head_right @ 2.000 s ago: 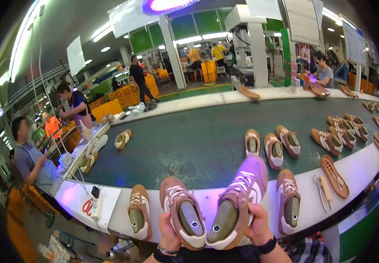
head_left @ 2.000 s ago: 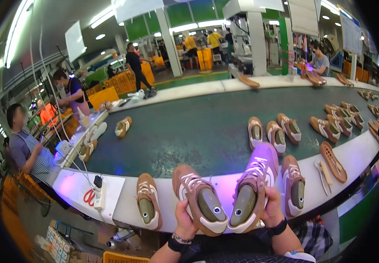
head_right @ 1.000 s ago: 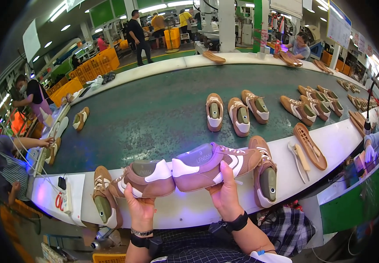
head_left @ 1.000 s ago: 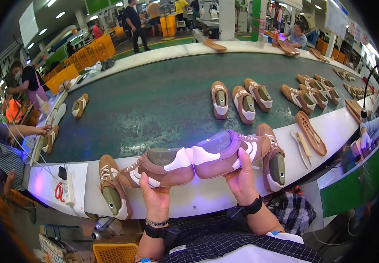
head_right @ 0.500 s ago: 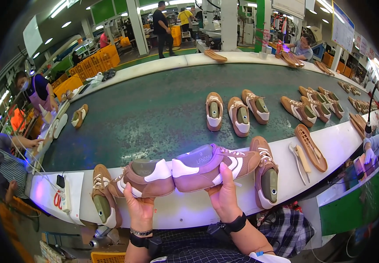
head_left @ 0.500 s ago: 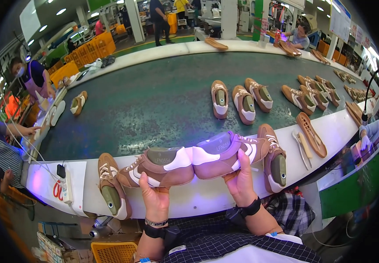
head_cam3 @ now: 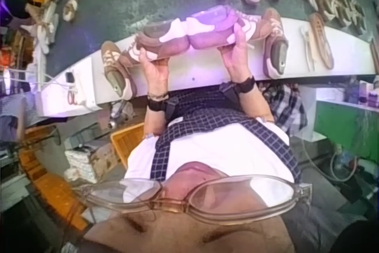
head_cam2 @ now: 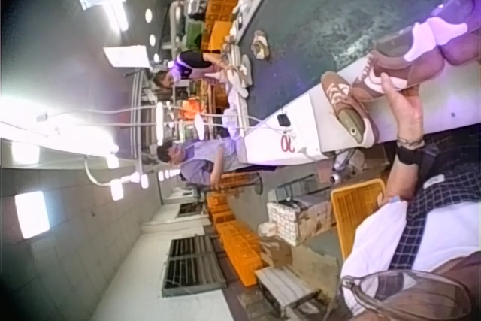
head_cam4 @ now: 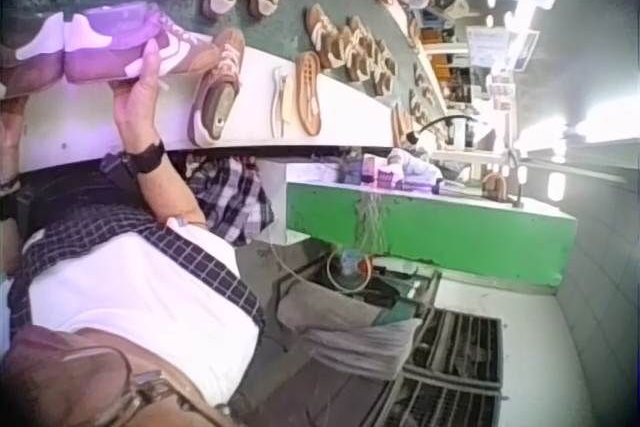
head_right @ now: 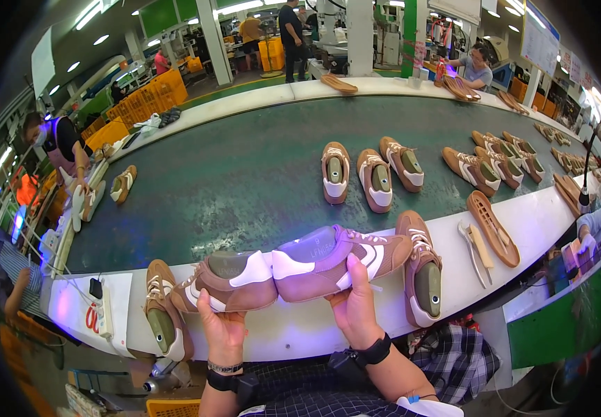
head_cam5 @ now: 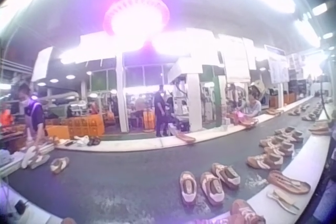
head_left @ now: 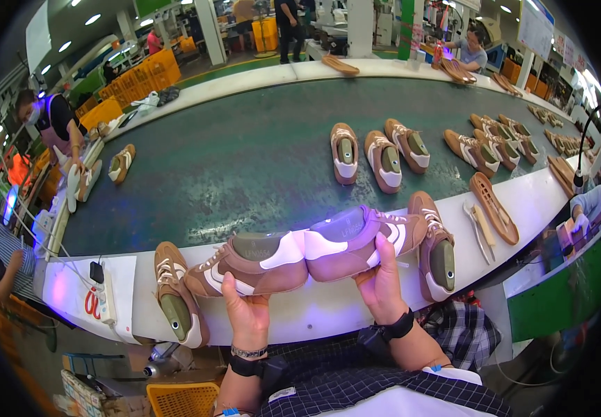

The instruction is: The recorder is inspecting and applying a marking or adhesive to the heel area of shoes on a production line.

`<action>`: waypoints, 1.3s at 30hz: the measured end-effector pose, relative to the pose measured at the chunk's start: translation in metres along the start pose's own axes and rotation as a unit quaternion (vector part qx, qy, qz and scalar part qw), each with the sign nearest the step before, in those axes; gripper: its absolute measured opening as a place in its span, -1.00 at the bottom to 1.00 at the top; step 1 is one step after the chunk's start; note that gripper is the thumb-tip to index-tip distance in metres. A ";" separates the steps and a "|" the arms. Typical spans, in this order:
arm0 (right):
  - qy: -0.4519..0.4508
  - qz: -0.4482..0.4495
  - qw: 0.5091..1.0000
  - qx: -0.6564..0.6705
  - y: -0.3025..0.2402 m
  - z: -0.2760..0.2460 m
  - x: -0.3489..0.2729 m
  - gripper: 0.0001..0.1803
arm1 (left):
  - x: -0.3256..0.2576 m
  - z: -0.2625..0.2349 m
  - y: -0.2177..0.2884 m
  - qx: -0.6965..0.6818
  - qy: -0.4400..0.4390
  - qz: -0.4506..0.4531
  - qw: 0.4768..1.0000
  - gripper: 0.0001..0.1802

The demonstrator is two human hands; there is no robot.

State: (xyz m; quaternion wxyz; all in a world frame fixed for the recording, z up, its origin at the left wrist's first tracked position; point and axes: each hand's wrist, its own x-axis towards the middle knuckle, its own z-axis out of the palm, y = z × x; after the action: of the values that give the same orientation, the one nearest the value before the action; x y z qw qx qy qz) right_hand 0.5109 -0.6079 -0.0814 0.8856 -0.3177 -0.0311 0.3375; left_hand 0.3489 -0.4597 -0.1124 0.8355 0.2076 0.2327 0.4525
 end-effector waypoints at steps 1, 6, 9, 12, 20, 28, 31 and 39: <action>0.000 0.001 1.000 0.000 0.000 -0.001 0.001 -0.49 | 0.000 -0.001 0.000 -0.002 0.000 -0.004 1.000 -0.41; 0.009 0.014 1.000 -0.016 0.000 -0.005 0.005 -0.46 | 0.001 -0.001 0.001 -0.001 -0.014 -0.011 1.000 -0.41; 0.010 0.025 1.000 -0.016 0.000 -0.005 0.006 -0.46 | 0.001 0.002 0.000 -0.008 0.014 -0.008 1.000 -0.41; 0.012 0.025 0.999 -0.016 0.000 -0.004 0.007 -0.45 | 0.001 0.003 0.000 -0.005 0.017 -0.010 1.000 -0.41; 0.026 0.026 0.999 -0.019 0.001 -0.004 0.007 -0.46 | 0.003 -0.002 -0.002 -0.008 0.018 -0.028 0.999 -0.43; 0.016 0.005 1.000 -0.009 0.004 -0.009 0.007 -0.47 | 0.002 -0.001 -0.004 0.014 0.015 0.003 1.000 -0.41; 0.009 -0.010 1.000 -0.004 0.003 -0.009 0.006 -0.48 | 0.000 -0.001 -0.005 0.029 0.006 0.015 0.999 -0.43; 0.006 -0.029 0.998 -0.050 -0.006 -0.016 0.008 -0.48 | -0.001 -0.001 -0.007 0.047 -0.018 0.030 0.998 -0.40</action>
State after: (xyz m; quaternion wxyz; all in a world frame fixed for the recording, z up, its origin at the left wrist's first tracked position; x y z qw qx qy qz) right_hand 0.5248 -0.6143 -0.0918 0.8780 -0.3625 -0.0522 0.3081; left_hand 0.3524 -0.4639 -0.1168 0.8148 0.2615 0.2323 0.4623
